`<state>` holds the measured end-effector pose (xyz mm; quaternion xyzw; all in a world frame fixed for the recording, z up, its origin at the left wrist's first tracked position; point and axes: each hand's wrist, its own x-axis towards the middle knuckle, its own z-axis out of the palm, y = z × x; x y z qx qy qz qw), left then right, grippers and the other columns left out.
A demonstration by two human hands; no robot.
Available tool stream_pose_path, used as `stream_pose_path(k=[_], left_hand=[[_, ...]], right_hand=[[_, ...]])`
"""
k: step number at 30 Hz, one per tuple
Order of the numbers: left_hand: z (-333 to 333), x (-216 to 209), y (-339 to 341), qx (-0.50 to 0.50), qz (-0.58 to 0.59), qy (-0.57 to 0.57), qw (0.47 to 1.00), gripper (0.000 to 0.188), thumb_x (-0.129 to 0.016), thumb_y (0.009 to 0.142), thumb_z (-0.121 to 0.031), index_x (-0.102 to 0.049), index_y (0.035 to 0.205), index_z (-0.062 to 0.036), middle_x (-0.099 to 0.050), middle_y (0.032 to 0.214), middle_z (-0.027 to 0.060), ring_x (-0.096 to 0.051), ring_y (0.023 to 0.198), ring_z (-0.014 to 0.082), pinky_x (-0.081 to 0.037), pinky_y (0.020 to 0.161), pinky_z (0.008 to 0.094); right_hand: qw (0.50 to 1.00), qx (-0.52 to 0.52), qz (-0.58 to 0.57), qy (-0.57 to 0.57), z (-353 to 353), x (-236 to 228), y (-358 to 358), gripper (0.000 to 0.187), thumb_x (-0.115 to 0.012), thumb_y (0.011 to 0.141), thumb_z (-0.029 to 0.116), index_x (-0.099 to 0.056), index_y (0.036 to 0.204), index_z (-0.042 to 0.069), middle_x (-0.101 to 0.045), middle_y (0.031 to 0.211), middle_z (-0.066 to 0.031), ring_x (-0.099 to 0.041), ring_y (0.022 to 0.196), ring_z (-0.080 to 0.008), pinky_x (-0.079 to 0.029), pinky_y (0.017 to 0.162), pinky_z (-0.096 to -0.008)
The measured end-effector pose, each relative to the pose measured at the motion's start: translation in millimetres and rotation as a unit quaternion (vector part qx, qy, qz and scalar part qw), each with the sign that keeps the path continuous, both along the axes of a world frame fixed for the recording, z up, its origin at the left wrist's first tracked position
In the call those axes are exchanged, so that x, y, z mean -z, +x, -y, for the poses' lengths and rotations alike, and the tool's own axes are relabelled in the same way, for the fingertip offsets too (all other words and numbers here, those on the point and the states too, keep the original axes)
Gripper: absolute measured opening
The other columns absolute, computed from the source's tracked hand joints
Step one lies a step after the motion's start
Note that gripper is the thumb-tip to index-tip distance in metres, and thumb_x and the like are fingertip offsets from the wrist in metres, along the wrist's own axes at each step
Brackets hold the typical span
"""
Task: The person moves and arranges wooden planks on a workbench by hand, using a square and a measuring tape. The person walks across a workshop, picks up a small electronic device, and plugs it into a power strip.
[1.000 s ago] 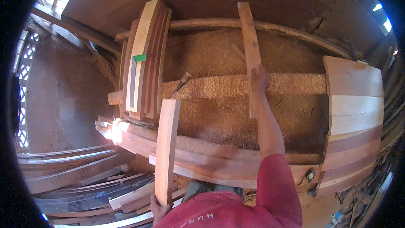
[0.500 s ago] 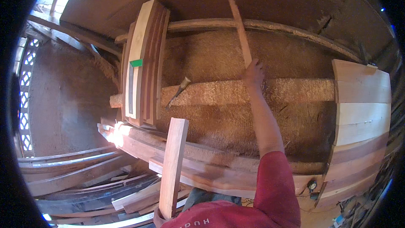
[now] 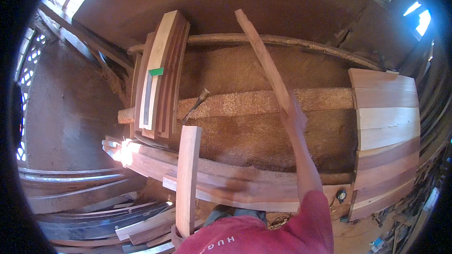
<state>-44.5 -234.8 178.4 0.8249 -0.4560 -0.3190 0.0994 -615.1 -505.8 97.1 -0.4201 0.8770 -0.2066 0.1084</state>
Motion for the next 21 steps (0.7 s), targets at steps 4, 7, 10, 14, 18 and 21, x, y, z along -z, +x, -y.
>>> stream_pose_path(k=[4,7,10,14,18,21], left_hand=[[-9,70,65,-0.031,-0.068,0.003,0.997,0.079,-0.089,0.053,-0.022,-0.053,0.121,-0.0029,-0.064,0.109,0.0172,-0.064,0.100,0.0295,-0.051,0.086,0.0413],[-4,58,74,0.022,0.014,-0.080,0.996,0.081,-0.086,0.056,-0.027,-0.052,0.127,-0.0044,-0.065,0.116,0.0177,-0.063,0.108,0.0330,-0.050,0.091,0.0438],[-1,53,89,0.022,0.007,-0.114,0.993,0.086,-0.086,0.056,-0.028,-0.052,0.132,-0.0053,-0.064,0.122,0.0182,-0.062,0.114,0.0334,-0.049,0.096,0.0428],[-22,55,113,-0.015,0.055,-0.163,0.985,0.087,-0.085,0.056,-0.027,-0.052,0.134,-0.0053,-0.063,0.124,0.0171,-0.062,0.114,0.0335,-0.048,0.097,0.0421],[-61,57,144,-0.038,0.011,-0.187,0.982,0.088,-0.086,0.056,-0.028,-0.052,0.133,-0.0039,-0.063,0.122,0.0174,-0.062,0.112,0.0328,-0.048,0.097,0.0416],[-91,61,163,-0.055,-0.003,-0.222,0.973,0.084,-0.087,0.058,-0.027,-0.053,0.130,-0.0011,-0.063,0.118,0.0167,-0.061,0.111,0.0304,-0.047,0.097,0.0402]], right_hand=[[0.999,-0.006,-0.015,-0.040,-121,-59,37,0.061,-0.066,0.090,0.030,-0.043,0.145,0.014,-0.058,0.138,-0.0155,-0.059,0.120,-0.0366,-0.049,0.097,-0.0477],[0.998,-0.038,-0.041,-0.030,-190,-89,77,0.058,-0.069,0.089,0.030,-0.049,0.140,0.012,-0.061,0.133,-0.0158,-0.061,0.116,-0.0375,-0.050,0.095,-0.0466],[0.995,-0.095,0.022,-0.026,-248,-107,117,0.051,-0.073,0.087,0.025,-0.057,0.132,0.009,-0.063,0.127,-0.0169,-0.062,0.114,-0.0379,-0.051,0.091,-0.0459],[0.980,-0.199,-0.013,-0.024,-303,-89,171,0.048,-0.074,0.084,0.023,-0.060,0.128,0.009,-0.067,0.117,-0.0162,-0.065,0.105,-0.0373,-0.053,0.087,-0.0445],[0.939,-0.309,-0.105,-0.112,-318,-70,223,0.049,-0.074,0.082,0.020,-0.060,0.128,0.010,-0.068,0.112,-0.0143,-0.066,0.099,-0.0355,-0.053,0.084,-0.0435],[0.944,-0.327,-0.039,-0.024,-318,-66,247,0.048,-0.073,0.084,0.024,-0.060,0.129,0.011,-0.068,0.113,-0.0150,-0.065,0.104,-0.0367,-0.052,0.086,-0.0442]])
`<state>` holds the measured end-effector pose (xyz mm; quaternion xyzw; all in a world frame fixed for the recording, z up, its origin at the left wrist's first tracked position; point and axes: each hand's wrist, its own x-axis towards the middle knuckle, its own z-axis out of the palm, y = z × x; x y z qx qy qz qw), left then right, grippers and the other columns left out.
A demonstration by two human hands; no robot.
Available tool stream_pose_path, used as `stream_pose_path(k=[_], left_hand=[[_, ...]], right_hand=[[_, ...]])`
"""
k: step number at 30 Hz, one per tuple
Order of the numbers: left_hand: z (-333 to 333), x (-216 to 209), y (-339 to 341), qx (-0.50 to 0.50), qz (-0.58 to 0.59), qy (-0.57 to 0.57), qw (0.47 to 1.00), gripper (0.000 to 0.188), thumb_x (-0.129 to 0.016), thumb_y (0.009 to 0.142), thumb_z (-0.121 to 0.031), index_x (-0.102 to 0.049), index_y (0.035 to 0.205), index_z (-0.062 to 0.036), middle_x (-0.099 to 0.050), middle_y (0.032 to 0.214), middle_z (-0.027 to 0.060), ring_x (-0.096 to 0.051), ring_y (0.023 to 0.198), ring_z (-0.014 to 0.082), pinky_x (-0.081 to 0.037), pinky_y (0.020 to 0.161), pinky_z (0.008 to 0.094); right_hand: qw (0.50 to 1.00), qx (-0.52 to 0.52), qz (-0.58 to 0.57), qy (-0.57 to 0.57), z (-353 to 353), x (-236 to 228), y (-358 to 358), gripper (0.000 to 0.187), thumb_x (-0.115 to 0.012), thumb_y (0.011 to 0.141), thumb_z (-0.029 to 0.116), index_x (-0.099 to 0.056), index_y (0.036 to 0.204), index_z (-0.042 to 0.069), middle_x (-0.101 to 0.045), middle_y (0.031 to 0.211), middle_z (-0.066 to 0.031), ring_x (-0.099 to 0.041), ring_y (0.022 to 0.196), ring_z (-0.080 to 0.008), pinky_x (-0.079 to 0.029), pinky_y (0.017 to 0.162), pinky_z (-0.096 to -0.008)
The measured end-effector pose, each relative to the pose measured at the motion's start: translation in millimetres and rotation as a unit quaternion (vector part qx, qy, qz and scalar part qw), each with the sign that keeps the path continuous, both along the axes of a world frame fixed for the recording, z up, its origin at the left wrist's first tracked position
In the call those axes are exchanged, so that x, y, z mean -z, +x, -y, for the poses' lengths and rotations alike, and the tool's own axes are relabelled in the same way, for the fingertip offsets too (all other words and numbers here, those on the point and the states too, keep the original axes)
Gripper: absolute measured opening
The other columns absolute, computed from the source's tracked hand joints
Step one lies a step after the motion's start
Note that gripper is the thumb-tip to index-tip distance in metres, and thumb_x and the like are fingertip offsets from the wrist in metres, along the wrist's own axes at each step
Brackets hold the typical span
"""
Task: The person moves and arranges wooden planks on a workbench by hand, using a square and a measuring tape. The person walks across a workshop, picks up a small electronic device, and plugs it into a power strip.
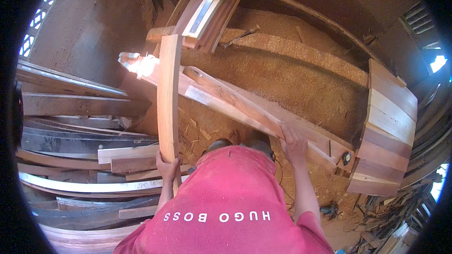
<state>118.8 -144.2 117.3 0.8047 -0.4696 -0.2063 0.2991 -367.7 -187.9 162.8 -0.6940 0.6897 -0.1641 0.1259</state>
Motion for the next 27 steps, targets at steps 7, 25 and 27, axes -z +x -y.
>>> stream_pose_path(k=[7,25,27], left_hand=[[-45,9,7,-0.061,-0.016,-0.017,0.998,0.081,-0.089,0.058,-0.022,-0.054,0.129,-0.0034,-0.063,0.118,0.0148,-0.060,0.112,0.0288,-0.047,0.098,0.0399],[-78,24,19,-0.083,-0.102,-0.032,0.991,0.081,-0.089,0.062,-0.020,-0.052,0.130,0.0045,-0.062,0.115,0.0155,-0.060,0.105,0.0257,-0.047,0.096,0.0365],[-80,29,19,-0.080,-0.110,-0.021,0.991,0.082,-0.089,0.061,-0.020,-0.052,0.130,0.0046,-0.061,0.115,0.0156,-0.060,0.106,0.0257,-0.047,0.096,0.0365]], right_hand=[[0.983,-0.086,0.108,0.120,36,47,4,0.055,-0.071,0.088,0.035,-0.056,0.137,0.013,-0.064,0.125,-0.0187,-0.059,0.116,-0.0385,-0.048,0.096,-0.0447],[0.965,-0.082,-0.086,0.234,67,93,24,0.103,-0.086,0.069,0.048,-0.034,0.148,0.007,-0.053,0.138,-0.0233,-0.050,0.129,-0.0385,-0.043,0.106,-0.0480],[0.977,-0.081,-0.110,0.165,64,119,17,0.109,-0.090,0.064,0.042,-0.032,0.149,0.008,-0.051,0.141,-0.0205,-0.051,0.127,-0.0401,-0.045,0.104,-0.0482]])
